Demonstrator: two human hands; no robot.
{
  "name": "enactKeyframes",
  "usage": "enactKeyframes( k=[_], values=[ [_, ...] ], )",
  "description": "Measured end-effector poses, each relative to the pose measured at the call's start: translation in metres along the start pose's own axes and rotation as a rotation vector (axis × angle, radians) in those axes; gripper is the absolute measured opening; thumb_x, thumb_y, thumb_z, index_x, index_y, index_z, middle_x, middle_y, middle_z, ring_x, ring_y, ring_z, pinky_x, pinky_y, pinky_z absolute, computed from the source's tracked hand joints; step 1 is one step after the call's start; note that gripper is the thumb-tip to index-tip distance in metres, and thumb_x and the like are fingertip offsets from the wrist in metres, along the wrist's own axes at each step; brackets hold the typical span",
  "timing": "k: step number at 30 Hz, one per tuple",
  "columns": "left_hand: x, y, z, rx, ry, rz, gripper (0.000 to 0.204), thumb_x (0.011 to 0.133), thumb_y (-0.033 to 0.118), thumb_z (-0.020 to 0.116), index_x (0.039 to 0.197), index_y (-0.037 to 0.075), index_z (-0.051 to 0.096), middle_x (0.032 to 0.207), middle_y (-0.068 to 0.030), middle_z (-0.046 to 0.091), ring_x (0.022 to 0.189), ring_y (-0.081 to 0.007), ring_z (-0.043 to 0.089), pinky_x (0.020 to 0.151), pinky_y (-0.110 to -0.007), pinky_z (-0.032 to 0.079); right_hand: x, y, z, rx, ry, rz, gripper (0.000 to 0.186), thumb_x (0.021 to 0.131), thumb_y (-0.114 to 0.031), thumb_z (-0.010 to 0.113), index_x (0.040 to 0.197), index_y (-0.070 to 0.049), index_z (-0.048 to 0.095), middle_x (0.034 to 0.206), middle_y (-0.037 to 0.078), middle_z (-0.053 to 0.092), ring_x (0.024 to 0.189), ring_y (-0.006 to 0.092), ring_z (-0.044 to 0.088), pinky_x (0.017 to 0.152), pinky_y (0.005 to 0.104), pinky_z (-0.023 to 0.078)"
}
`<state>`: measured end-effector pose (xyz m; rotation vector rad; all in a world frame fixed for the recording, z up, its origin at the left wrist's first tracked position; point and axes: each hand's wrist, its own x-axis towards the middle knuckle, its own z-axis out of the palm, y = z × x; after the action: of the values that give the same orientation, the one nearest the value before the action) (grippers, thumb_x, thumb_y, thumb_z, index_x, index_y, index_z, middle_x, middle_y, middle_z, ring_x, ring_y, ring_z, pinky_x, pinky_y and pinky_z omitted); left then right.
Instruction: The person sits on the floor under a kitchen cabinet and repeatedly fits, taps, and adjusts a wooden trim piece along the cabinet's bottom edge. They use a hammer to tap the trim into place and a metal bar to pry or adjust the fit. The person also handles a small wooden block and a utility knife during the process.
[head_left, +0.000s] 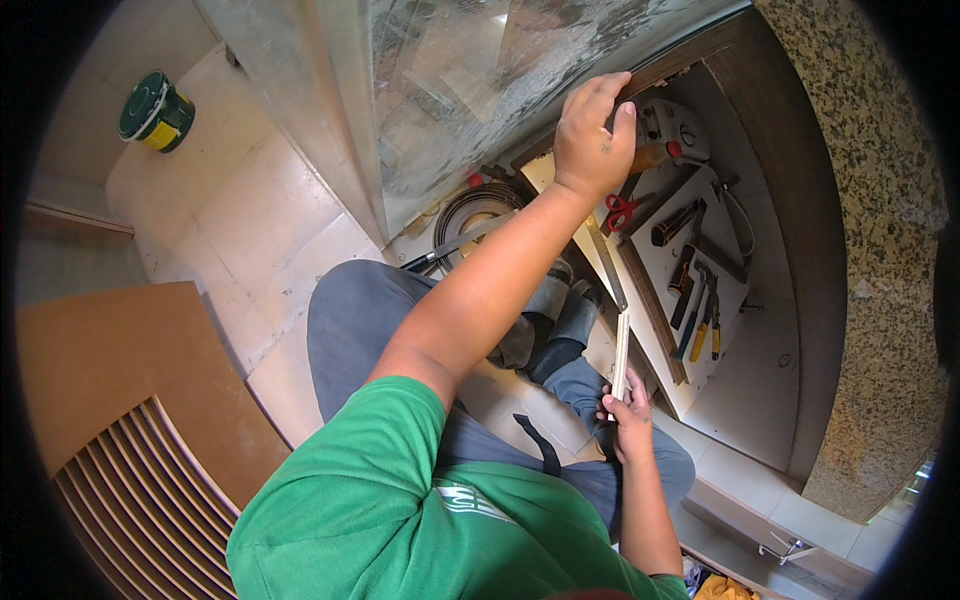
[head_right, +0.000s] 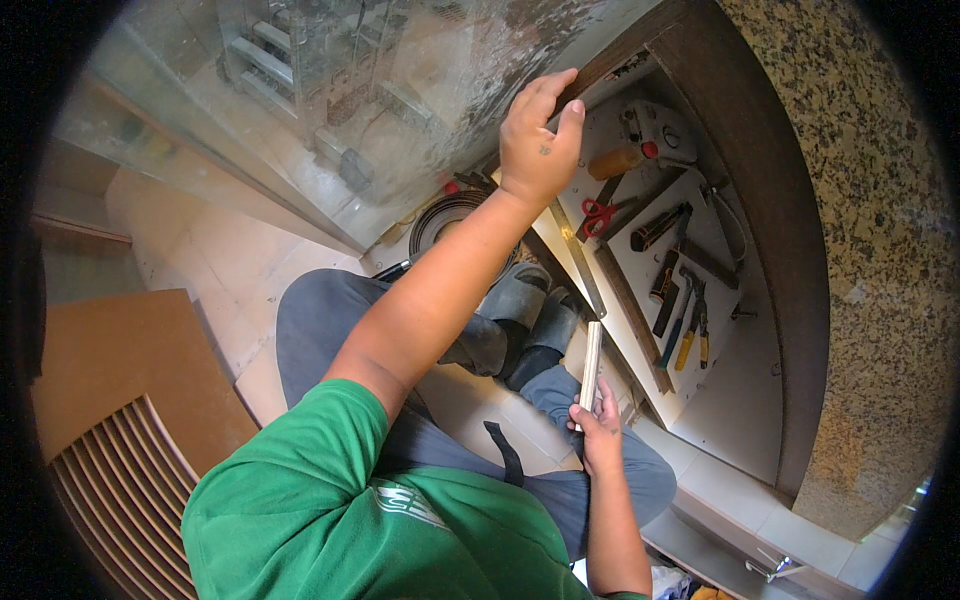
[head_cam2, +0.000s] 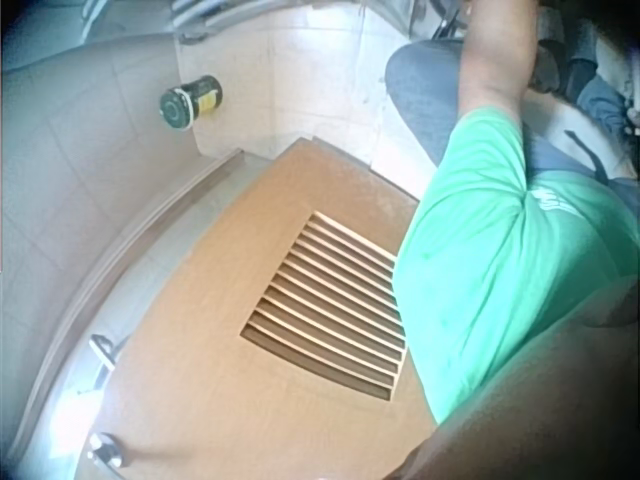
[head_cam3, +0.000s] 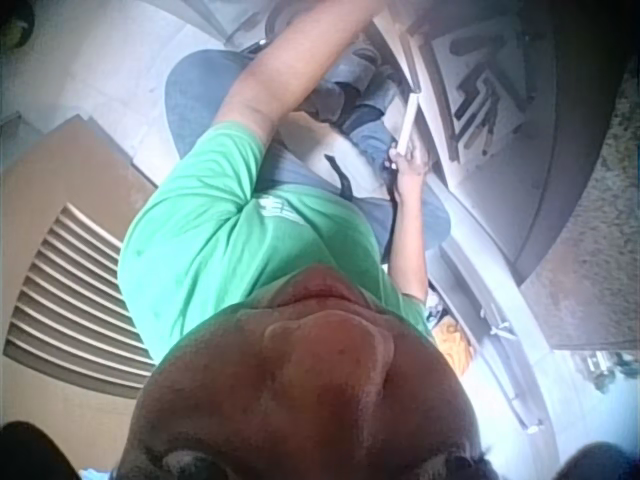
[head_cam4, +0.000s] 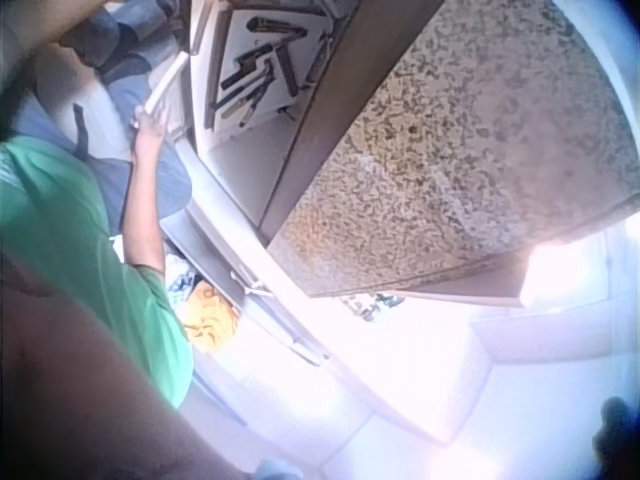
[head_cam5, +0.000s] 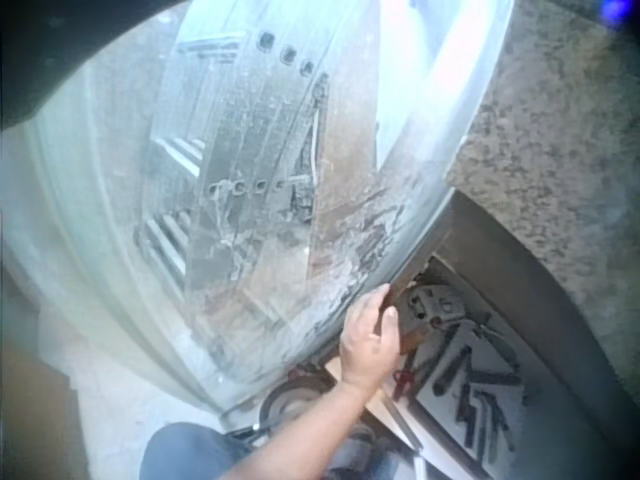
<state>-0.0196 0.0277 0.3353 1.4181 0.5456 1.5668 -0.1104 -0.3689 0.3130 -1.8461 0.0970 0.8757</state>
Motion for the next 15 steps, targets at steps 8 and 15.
enactKeyframes(
  k=[8,15],
  values=[
    [-0.045,-0.049,-0.002,0.225,-0.029,-0.136,0.045,0.089,0.015,0.064,0.132,0.004,0.059,0.124,-0.0190,0.062,0.119,-0.0396,0.055,0.105,-0.047,0.040,-0.001,0.003,0.000,-0.003,0.018,0.005,0.073,0.088,-0.002,0.067,0.154,-0.006,0.036,0.110,0.008,0.061,0.085,0.0144,0.061,0.071,0.0273,0.055],
    [-0.106,-0.097,-0.008,0.370,-0.144,-0.292,0.066,0.094,0.023,0.058,0.154,0.007,0.033,0.149,-0.0214,0.042,0.138,-0.0434,0.035,0.119,-0.054,0.021,-0.001,0.007,-0.003,-0.004,0.023,0.022,0.079,0.088,-0.001,0.067,0.157,-0.005,0.029,0.111,0.010,0.062,0.085,0.0152,0.062,0.071,0.0276,0.055]
  ],
)
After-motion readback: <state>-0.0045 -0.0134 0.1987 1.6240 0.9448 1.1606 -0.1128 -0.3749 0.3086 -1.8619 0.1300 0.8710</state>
